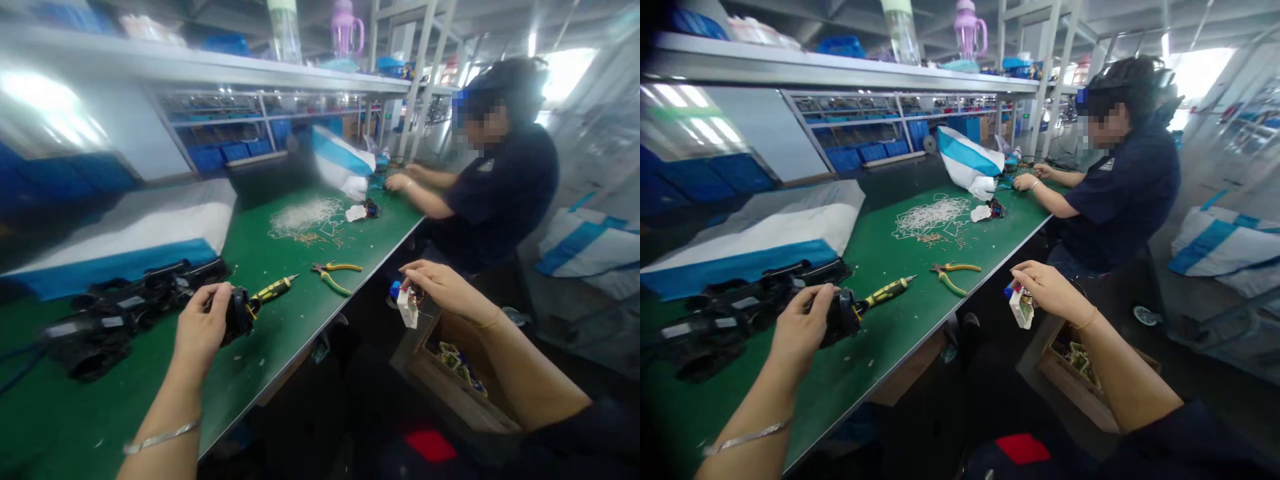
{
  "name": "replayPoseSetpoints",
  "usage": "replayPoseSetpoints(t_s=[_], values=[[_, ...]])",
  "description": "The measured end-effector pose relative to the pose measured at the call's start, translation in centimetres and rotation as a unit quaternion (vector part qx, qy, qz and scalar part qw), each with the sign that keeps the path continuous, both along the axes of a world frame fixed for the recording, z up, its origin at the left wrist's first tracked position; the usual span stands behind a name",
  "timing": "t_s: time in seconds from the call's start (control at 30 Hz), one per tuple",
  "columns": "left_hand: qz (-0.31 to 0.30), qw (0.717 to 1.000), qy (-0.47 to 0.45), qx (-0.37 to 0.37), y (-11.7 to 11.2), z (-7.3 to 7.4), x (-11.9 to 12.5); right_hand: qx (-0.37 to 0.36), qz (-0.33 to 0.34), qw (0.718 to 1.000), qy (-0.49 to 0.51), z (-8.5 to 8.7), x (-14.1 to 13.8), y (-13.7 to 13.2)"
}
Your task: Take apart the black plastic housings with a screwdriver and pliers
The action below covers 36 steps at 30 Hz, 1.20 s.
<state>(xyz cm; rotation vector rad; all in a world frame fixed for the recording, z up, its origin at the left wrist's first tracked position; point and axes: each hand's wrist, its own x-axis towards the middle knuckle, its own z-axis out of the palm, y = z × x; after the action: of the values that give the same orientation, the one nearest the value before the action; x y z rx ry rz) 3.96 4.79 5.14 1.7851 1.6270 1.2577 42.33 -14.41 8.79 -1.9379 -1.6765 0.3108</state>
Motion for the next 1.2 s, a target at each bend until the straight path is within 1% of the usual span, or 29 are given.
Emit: replayPoseSetpoints(t_s=[0.1,0.17,0.27,0.37,0.43,0.5,0.57,0.6,0.67,0.77,0.83,0.87,0.93,1.0,1.1,1.13,1.2], values=[[-0.021,0.999,0.031,0.0,0.3,-0.7,1.0,-0.086,-0.097,0.99,-0.054,-2.3,3.4,-2.0],[-0.029,0.999,0.043,-0.002,0.5,-1.0,1.4,-0.14,-0.164,0.974,-0.065,-4.0,5.7,-3.4],[-0.034,0.997,0.074,0.001,0.7,-1.3,1.8,-0.235,-0.268,0.931,-0.076,-6.7,8.9,-5.6],[-0.029,0.995,0.093,-0.003,0.5,-1.1,2.1,-0.306,-0.355,0.88,-0.073,-9.0,11.7,-7.8],[-0.013,0.996,0.084,-0.013,0.1,-1.0,2.3,-0.335,-0.4,0.85,-0.07,-10.2,13.2,-9.1],[0.01,0.997,0.068,-0.024,-0.1,-1.0,2.3,-0.351,-0.434,0.827,-0.068,-11.1,14.3,-10.2],[0.017,0.997,0.068,-0.03,0.2,-1.3,1.9,-0.349,-0.451,0.819,-0.068,-11.6,14.8,-10.8],[0.014,0.997,0.075,-0.034,0.4,-1.5,1.6,-0.341,-0.451,0.822,-0.069,-11.7,14.9,-10.8],[0.01,0.995,0.091,-0.045,1.2,-1.8,0.8,-0.31,-0.431,0.844,-0.073,-11.8,14.6,-10.1],[0.02,0.988,0.123,-0.095,2.0,-1.6,-0.4,-0.228,-0.35,0.905,-0.077,-11.8,12.8,-6.9],[0.021,0.983,0.136,-0.118,2.1,-1.3,-0.9,-0.155,-0.271,0.947,-0.075,-11.6,10.5,-3.8],[0.017,0.984,0.132,-0.119,2.0,-1.1,-1.1,-0.116,-0.23,0.964,-0.071,-11.3,9.1,-2.1],[0.007,0.987,0.116,-0.107,1.8,-1.0,-1.4,-0.039,-0.15,0.986,-0.057,-10.5,5.8,1.3],[-0.001,0.989,0.103,-0.104,1.6,-1.0,-1.8,0.028,-0.074,0.996,-0.036,-9.4,2.5,4.8],[0.001,0.992,0.084,-0.095,1.1,-1.1,-2.5,0.096,0.021,0.995,0.002,-8.5,-2.0,9.9],[0.006,0.994,0.072,-0.084,0.8,-1.0,-2.7,0.111,0.043,0.993,0.016,-8.5,-3.3,11.4],[0.011,0.998,0.04,-0.053,0.1,-1.0,-3.3,0.135,0.07,0.987,0.045,-9.2,-5.5,14.0]])
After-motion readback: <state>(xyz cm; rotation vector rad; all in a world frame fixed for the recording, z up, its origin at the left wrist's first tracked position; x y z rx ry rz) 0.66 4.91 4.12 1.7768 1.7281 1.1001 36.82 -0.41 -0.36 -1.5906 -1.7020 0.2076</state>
